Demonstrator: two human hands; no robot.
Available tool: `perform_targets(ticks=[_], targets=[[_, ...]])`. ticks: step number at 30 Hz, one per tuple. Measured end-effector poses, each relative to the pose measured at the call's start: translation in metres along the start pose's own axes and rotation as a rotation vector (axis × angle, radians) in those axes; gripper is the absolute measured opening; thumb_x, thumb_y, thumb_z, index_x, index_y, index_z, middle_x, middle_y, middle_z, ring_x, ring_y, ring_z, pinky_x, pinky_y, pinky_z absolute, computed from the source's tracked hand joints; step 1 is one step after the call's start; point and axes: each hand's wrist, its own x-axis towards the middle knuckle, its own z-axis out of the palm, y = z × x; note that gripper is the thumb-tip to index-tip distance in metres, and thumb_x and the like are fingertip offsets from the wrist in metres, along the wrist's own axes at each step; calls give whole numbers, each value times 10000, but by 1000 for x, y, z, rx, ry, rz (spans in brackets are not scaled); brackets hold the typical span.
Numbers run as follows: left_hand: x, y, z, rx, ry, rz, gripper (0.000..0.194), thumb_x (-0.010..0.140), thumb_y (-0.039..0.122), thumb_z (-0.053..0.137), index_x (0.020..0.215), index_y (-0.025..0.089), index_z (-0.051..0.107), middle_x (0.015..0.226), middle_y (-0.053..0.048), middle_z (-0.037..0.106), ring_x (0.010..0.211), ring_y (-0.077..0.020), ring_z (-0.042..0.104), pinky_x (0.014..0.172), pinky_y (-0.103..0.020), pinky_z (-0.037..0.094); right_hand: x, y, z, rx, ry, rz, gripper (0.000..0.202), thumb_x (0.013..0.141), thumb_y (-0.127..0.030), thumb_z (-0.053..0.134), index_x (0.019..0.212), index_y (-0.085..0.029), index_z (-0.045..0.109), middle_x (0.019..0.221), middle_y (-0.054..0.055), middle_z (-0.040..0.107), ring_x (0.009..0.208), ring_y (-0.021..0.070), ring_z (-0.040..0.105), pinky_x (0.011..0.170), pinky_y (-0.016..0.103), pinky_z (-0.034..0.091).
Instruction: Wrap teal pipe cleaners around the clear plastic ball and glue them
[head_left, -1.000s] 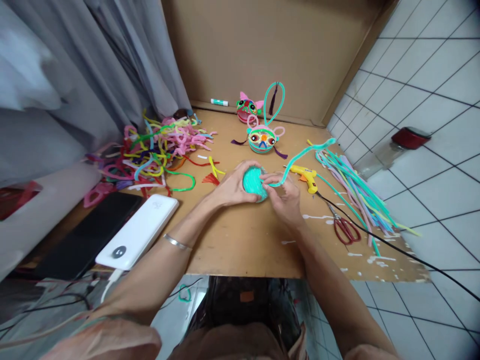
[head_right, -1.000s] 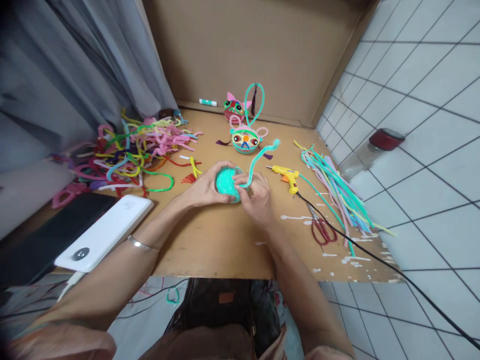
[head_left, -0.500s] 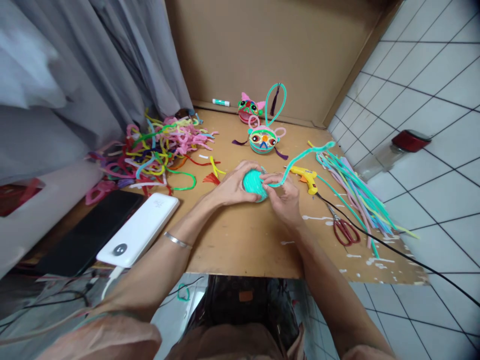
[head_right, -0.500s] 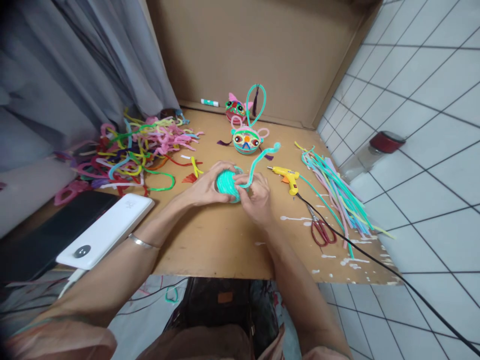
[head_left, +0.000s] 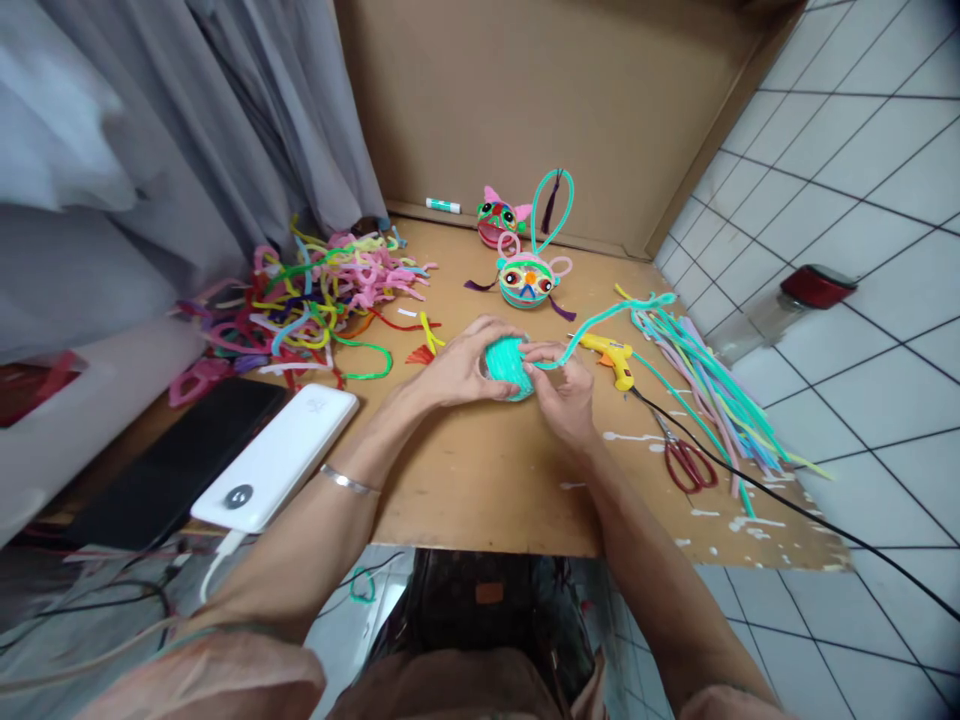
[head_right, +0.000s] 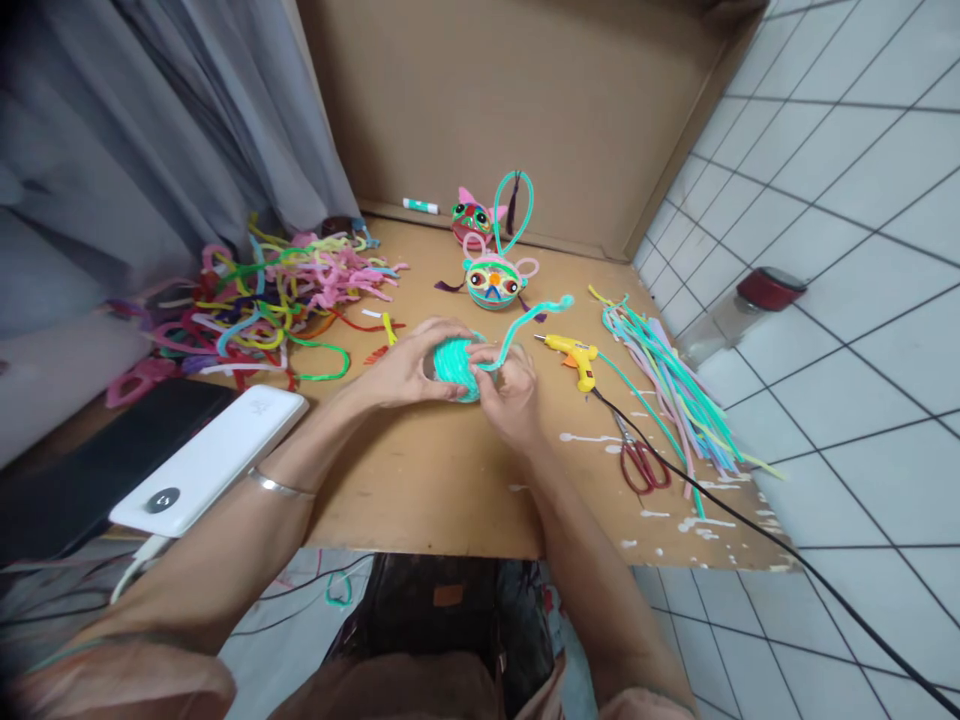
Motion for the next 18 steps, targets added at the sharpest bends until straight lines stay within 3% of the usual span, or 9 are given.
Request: perform_targets(ticks=[3,7,11,18], targets=[[-1,0,0,7,-1,-5,706,683,407,781,1320,205,554,1296,-106,570,1221,-297,569,1086,-470,451,1,1,0,-2,-3,15,34,893,-255,617,868,-258,640,978,29,770,984,221,695,958,458,512],[-2,-2,2,11,-19,43,611,732,426,754,1283,223,585,1324,-102,563,1292,-299,536,1128,-465,422,1,2,0,29,8,23,22,883,-247,623,876,-258,641,970,30,760,996,220,696,959,451,516],[-1,-4,7,35,1,60,699,674,475,809,1279,221,567,1330,-121,560,1286,-317,540,1117,-497,429,2,1,1,35,22,42,33,880,-244,621,864,-257,647,954,28,759,990,220,698,959,449,524],[-1,-9,17,59,81,74,679,629,381,800,1243,208,568,1304,-118,572,1250,-294,553,1100,-463,442,1,-5,-1,-30,34,79,104,863,-286,658,963,-270,683,996,32,749,994,225,676,934,429,529]])
